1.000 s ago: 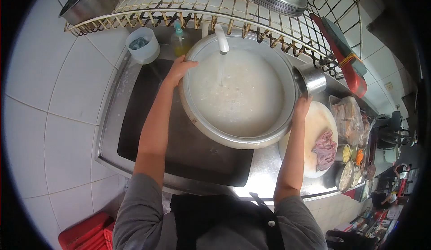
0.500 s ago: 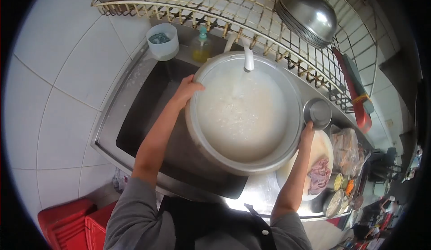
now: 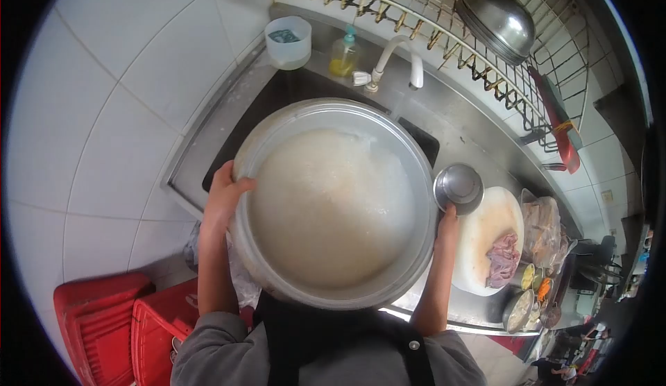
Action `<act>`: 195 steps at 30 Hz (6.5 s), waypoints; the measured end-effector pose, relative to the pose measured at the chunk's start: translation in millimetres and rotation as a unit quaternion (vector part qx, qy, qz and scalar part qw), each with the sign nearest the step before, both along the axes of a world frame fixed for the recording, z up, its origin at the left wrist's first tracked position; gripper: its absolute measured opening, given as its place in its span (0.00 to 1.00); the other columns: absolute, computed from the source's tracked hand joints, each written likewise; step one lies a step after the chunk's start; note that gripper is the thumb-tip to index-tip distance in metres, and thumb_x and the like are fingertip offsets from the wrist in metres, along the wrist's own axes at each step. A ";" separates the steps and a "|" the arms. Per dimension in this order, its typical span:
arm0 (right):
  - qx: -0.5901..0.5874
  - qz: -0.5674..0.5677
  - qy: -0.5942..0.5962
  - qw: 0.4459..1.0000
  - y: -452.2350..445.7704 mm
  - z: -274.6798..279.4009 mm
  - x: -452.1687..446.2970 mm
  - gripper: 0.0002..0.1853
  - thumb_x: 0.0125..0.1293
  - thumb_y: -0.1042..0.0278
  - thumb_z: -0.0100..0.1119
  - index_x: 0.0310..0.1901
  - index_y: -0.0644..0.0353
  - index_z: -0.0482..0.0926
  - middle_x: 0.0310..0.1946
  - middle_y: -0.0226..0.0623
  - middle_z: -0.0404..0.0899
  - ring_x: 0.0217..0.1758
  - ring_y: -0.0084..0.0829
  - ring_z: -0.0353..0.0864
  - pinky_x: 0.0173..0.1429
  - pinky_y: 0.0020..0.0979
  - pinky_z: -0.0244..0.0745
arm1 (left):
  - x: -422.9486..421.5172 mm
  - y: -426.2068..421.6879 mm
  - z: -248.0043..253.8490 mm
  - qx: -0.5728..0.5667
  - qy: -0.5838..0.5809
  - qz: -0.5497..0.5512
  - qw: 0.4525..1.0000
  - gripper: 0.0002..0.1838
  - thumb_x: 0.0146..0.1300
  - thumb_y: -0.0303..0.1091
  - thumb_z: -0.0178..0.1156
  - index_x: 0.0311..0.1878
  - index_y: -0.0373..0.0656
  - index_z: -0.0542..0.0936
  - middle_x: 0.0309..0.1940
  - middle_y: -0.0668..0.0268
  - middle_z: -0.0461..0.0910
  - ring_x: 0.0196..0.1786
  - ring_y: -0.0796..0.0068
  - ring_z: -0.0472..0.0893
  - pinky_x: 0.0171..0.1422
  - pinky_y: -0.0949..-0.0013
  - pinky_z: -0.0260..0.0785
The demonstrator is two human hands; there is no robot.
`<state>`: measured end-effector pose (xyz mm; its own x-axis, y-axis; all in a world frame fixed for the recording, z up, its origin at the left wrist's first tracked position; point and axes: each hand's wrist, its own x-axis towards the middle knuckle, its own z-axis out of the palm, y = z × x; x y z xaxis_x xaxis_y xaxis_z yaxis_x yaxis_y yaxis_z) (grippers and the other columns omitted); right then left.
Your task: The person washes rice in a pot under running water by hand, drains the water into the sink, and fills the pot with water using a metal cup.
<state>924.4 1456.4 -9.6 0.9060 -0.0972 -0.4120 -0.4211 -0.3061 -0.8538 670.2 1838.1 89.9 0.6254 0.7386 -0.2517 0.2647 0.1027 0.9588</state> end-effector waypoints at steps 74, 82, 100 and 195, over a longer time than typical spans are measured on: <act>0.342 0.027 0.067 0.937 129.2 -85.1 -57.2 0.33 0.70 0.47 0.29 0.64 0.72 0.57 0.60 0.57 0.64 0.61 0.49 0.70 0.64 0.45 0.67 | -136.5 -92.8 118.6 0.105 -0.040 0.161 0.981 0.18 0.58 0.27 0.58 0.50 0.29 0.71 0.41 0.61 0.77 0.42 0.77 0.74 0.51 0.74 0.65; 0.341 0.014 0.079 0.937 128.3 -75.2 -60.8 0.35 0.70 0.47 0.29 0.67 0.69 0.50 0.60 0.50 0.65 0.61 0.51 0.70 0.60 0.45 0.71 | -128.0 -94.4 121.5 0.094 -0.058 0.153 0.982 0.18 0.58 0.27 0.58 0.50 0.29 0.71 0.39 0.61 0.77 0.40 0.77 0.75 0.49 0.74 0.66; 0.407 0.018 0.161 0.899 123.9 -34.7 -75.6 0.40 0.68 0.42 0.22 0.66 0.75 0.49 0.58 0.69 0.65 0.62 0.57 0.69 0.68 0.45 0.62 | -109.1 -95.7 129.3 0.092 -0.069 0.139 0.984 0.17 0.58 0.26 0.57 0.50 0.28 0.71 0.38 0.59 0.79 0.38 0.76 0.77 0.46 0.74 0.68; -0.357 0.022 -0.399 0.844 -45.3 14.7 261.8 0.19 0.68 0.61 0.44 0.40 0.75 0.69 0.39 0.69 0.75 0.48 0.65 0.74 0.53 0.52 0.67 | 253.0 -58.7 -49.7 0.681 0.067 -0.074 0.726 0.17 0.59 0.36 0.54 0.43 0.29 0.72 0.48 0.49 0.74 0.53 0.52 0.74 0.52 0.56 0.70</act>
<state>1186.2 1411.1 5.1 0.8767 -0.0219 0.4805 0.2259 -0.8632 -0.4515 923.1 1779.5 40.2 0.7601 0.2870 0.5830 0.2765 -0.9548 0.1094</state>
